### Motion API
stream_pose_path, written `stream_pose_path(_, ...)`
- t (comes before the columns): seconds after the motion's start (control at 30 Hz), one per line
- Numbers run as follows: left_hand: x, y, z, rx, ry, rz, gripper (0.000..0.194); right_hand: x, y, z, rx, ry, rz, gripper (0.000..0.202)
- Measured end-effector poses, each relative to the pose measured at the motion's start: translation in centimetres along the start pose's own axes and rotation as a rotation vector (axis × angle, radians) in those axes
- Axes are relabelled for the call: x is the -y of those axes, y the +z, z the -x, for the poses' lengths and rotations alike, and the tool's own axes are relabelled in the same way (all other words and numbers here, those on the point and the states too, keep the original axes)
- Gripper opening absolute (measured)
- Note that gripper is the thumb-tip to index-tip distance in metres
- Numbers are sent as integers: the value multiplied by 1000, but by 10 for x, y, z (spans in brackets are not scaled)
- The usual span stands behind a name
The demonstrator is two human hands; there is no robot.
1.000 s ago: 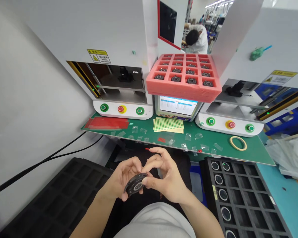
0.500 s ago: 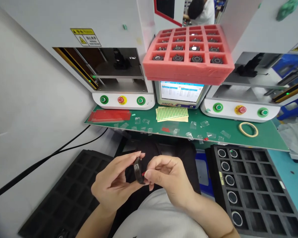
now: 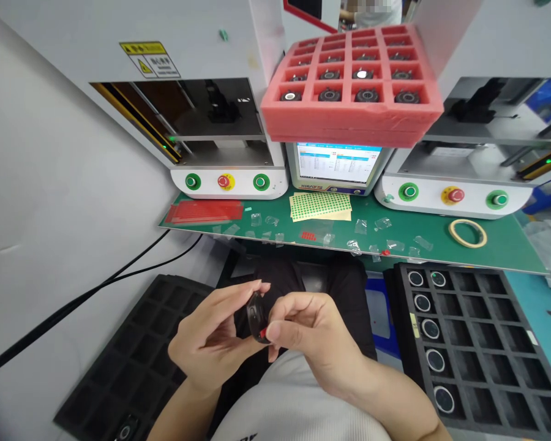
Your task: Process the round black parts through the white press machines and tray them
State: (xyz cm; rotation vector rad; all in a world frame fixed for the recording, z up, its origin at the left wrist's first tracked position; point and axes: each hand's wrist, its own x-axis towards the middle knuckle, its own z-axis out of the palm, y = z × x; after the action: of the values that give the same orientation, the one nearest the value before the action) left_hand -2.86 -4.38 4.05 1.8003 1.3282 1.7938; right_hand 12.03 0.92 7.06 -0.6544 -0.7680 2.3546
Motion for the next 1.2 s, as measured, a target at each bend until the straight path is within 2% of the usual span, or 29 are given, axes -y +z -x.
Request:
stream_pose_path(0.57, 1, 0, 2, -26, -32, -14, 61, -6, 1, 0, -20, 12, -52, 19)
stream_pose_path(0.97, 2, -4, 2, -11, 21, -75, 62, -14, 2, -2, -49, -3, -104, 20)
stream_pose_path(1.07, 5, -9, 2, 43, 54, -83, 61, -20, 3, -6, -73, -27, -176, 23)
stream_pose_path(1.2, 10, -12, -1, 103, 34, 58, 59, -25, 5, -11, -22, 3, -247, 44)
